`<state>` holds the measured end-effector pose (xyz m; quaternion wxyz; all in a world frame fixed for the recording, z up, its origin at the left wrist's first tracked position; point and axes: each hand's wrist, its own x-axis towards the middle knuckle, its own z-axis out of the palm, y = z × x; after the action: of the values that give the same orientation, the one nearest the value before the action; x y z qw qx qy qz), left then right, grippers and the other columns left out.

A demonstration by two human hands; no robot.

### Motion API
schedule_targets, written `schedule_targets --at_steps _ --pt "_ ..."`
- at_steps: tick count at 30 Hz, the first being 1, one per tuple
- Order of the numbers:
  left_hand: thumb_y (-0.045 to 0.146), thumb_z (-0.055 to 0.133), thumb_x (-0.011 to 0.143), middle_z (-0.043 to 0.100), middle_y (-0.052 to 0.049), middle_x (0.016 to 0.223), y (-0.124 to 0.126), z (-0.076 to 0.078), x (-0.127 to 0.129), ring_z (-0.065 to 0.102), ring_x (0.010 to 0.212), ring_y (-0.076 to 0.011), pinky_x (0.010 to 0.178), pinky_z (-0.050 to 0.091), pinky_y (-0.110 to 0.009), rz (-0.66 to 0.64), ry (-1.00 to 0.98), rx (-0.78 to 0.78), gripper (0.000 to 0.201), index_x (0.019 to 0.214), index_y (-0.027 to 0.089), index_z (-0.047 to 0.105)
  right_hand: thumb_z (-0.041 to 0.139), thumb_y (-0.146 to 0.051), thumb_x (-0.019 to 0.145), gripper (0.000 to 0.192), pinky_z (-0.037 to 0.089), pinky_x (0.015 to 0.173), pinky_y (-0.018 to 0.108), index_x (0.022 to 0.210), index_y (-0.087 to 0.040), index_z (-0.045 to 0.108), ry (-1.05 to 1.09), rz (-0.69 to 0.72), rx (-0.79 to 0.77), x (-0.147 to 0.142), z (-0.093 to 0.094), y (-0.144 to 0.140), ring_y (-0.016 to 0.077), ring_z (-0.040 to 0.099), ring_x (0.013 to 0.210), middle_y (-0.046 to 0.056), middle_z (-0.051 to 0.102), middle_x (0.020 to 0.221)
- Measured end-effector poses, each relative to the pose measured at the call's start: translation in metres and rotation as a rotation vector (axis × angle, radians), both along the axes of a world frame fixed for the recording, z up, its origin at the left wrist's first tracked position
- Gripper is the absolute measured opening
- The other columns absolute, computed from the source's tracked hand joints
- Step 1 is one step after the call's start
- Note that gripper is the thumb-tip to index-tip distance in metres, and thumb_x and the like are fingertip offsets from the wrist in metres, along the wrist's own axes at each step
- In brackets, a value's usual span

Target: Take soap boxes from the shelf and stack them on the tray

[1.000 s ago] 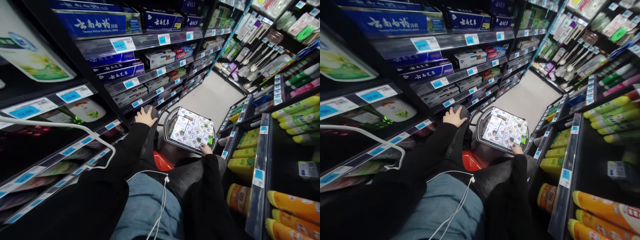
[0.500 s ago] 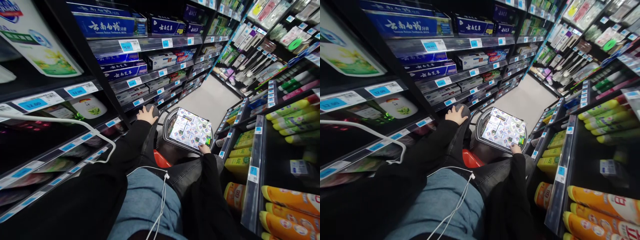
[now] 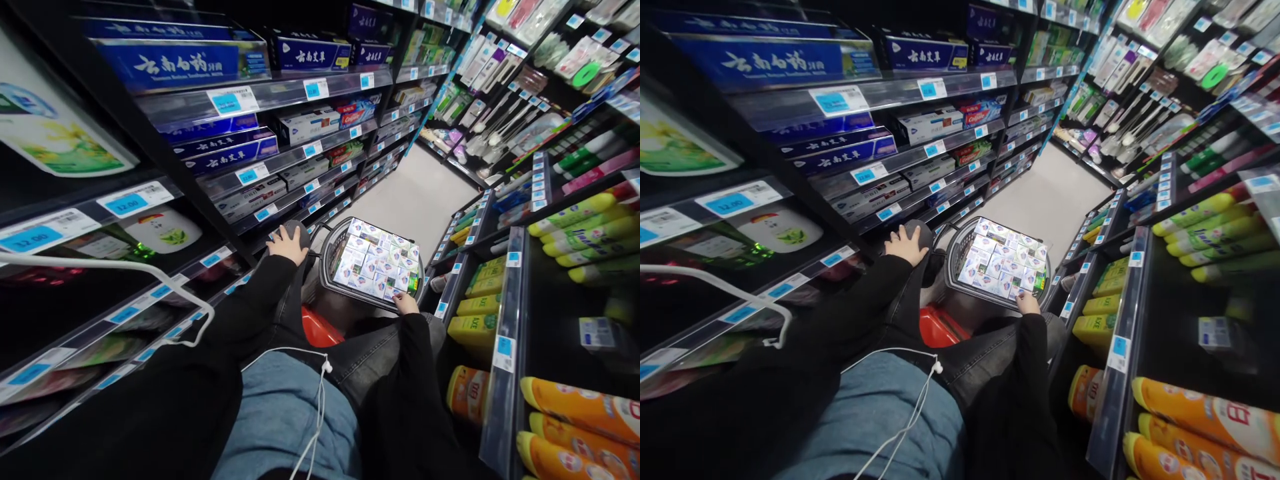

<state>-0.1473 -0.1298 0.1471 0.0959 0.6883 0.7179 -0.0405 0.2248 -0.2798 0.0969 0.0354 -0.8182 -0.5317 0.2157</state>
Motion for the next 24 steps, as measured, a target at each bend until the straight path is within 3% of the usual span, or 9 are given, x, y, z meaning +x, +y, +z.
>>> schedule_targets --at_steps 5,8,11,14,18,21,24 --pt "0.048 0.047 0.089 0.01 -0.023 0.161 0.014 -0.027 0.005 0.019 0.141 -0.0494 0.104 0.028 -0.064 -0.086 0.059 -0.057 0.076 0.156 0.019 0.024 0.05 -0.033 0.091 0.031 0.045 0.085 0.03 0.103 -0.014 0.071 0.051 -0.045 -0.196 0.003 -0.011 0.004 0.0219 0.064 0.093 0.011 0.07 0.096" --pt "0.051 0.052 0.086 0.008 -0.017 0.163 0.043 -0.041 0.013 0.012 0.142 -0.0516 0.104 0.021 -0.069 -0.177 0.096 -0.124 0.072 0.151 0.024 0.038 0.048 -0.032 0.091 0.031 0.046 0.09 0.031 0.106 -0.016 0.07 0.073 -0.082 -0.281 0.002 -0.02 0.013 0.0225 0.065 0.099 0.011 0.07 0.101" --pt "0.046 0.053 0.084 0.038 -0.02 0.152 0.094 -0.052 0.027 0.028 0.139 -0.0454 0.108 0.021 -0.064 -0.244 0.115 -0.239 0.06 0.138 0.018 0.056 0.047 -0.032 0.091 0.031 0.046 0.093 0.032 0.106 -0.017 0.07 0.099 -0.131 -0.274 0.002 -0.028 0.023 0.0224 0.064 0.103 0.009 0.07 0.104" --pt "0.042 0.047 0.088 0.062 -0.019 0.127 0.15 -0.065 0.045 0.053 0.123 -0.0344 0.106 0.034 -0.05 -0.198 -0.041 -0.331 0.053 0.131 0.014 0.06 0.045 -0.034 0.09 0.034 0.046 0.093 0.03 0.105 -0.017 0.07 0.154 -0.21 -0.18 0.003 -0.03 0.033 0.0212 0.066 0.099 0.009 0.071 0.106" --pt "0.042 0.046 0.091 0.065 -0.01 0.126 0.2 -0.084 0.081 0.058 0.121 -0.0241 0.101 0.042 -0.029 -0.083 -0.336 -0.399 0.053 0.136 0.016 0.054 0.045 -0.037 0.086 0.038 0.047 0.09 0.031 0.102 -0.013 0.07 0.158 -0.356 -0.091 0.007 -0.024 0.037 0.0232 0.066 0.095 0.012 0.071 0.101" --pt "0.046 0.048 0.091 0.061 -0.013 0.13 0.208 -0.098 0.117 0.054 0.125 -0.0248 0.104 0.04 -0.03 -0.127 -0.474 -0.399 0.067 0.147 0.01 0.038 0.044 -0.041 0.084 0.041 0.047 0.089 0.032 0.101 -0.013 0.069 0.135 -0.437 -0.036 0.009 -0.017 0.036 0.0245 0.066 0.094 0.013 0.071 0.101" --pt "0.056 0.057 0.085 0.046 -0.023 0.143 0.2 -0.11 0.149 0.049 0.13 -0.0326 0.107 0.037 -0.037 -0.204 -0.522 -0.386 0.094 0.154 0.005 0.018 0.043 -0.045 0.083 0.044 0.047 0.088 0.032 0.102 -0.013 0.068 0.113 -0.453 -0.002 0.007 -0.015 0.041 0.0246 0.066 0.095 0.014 0.071 0.102"
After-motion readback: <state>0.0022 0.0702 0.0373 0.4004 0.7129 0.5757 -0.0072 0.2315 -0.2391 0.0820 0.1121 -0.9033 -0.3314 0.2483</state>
